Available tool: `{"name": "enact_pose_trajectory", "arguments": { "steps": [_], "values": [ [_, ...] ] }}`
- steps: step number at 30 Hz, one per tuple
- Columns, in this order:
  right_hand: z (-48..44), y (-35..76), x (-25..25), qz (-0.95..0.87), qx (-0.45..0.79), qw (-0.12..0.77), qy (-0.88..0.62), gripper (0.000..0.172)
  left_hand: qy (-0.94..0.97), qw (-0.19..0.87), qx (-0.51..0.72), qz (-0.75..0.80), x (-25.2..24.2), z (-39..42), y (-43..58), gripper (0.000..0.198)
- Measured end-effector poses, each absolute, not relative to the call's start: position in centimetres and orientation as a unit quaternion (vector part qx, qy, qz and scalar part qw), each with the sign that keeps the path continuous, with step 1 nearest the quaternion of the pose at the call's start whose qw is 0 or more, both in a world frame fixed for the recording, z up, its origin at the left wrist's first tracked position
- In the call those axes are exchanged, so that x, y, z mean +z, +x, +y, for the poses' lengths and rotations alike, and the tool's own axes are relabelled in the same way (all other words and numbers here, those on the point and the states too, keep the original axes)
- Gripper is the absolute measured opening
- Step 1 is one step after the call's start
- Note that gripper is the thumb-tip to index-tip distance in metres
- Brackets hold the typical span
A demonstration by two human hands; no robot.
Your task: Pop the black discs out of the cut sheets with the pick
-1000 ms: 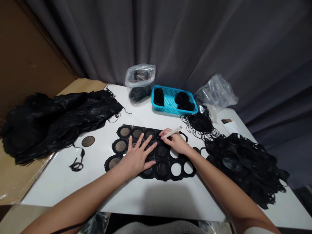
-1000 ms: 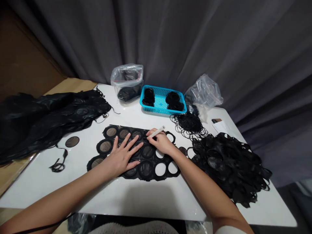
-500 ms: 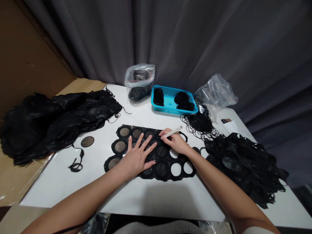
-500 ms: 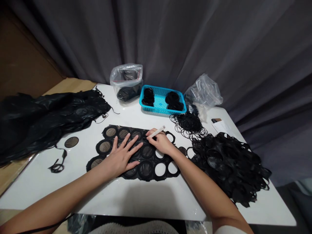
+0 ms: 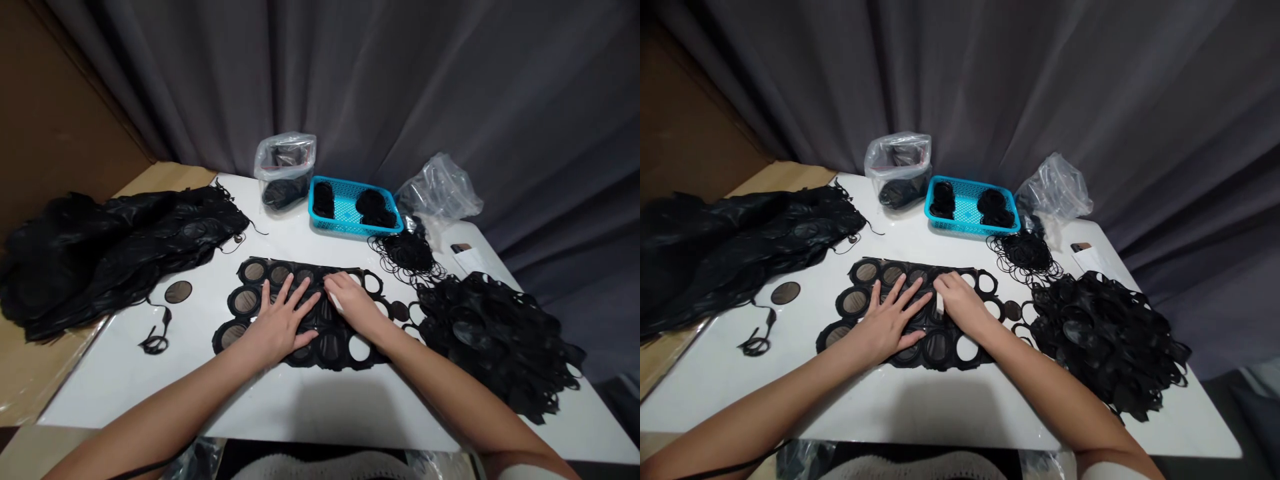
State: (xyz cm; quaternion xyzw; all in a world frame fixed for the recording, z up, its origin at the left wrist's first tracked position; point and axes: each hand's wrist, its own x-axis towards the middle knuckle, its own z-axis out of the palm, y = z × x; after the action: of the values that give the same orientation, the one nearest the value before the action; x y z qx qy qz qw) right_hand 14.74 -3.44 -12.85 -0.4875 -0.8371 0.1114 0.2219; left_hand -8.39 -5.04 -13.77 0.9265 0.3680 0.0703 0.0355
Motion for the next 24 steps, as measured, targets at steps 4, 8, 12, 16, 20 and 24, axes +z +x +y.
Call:
{"name": "enact_pose_trajectory", "arguments": {
  "steps": [4, 8, 12, 16, 20, 24],
  "values": [
    [-2.3, 18.0, -12.2, -0.708, 0.057, 0.316, -0.629, 0.020, 0.926, 0.039, 0.064, 0.369, -13.8, -5.0, -8.5, 0.072],
    [-3.1, 19.5, -10.3, -0.660, 0.088, 0.359, -0.654, 0.020, 0.924, 0.041, 0.050, 0.377, -13.3, -5.0, -8.3, 0.078],
    [-6.2, 16.4, -10.0, -0.721, 0.242, 0.317, -0.567, 0.019, 0.920, 0.028, 0.055, 0.386, -12.4, -5.5, -8.3, 0.080],
    [-8.2, 14.1, -10.6, -0.731, 0.314, 0.302, -0.524, 0.016, 0.963, 0.063, 0.052, 0.255, -12.3, -6.2, -9.6, 0.067],
    [-8.2, 14.2, -10.8, -0.723, 0.346, 0.305, -0.515, 0.013, 0.960, 0.067, 0.052, 0.268, -13.1, -7.1, -10.8, 0.065],
    [-8.1, 14.3, -10.7, -0.722, 0.366, 0.304, -0.501, 0.018, 0.942, 0.035, 0.037, 0.332, -13.4, -8.3, -10.5, 0.064]
  ]
}}
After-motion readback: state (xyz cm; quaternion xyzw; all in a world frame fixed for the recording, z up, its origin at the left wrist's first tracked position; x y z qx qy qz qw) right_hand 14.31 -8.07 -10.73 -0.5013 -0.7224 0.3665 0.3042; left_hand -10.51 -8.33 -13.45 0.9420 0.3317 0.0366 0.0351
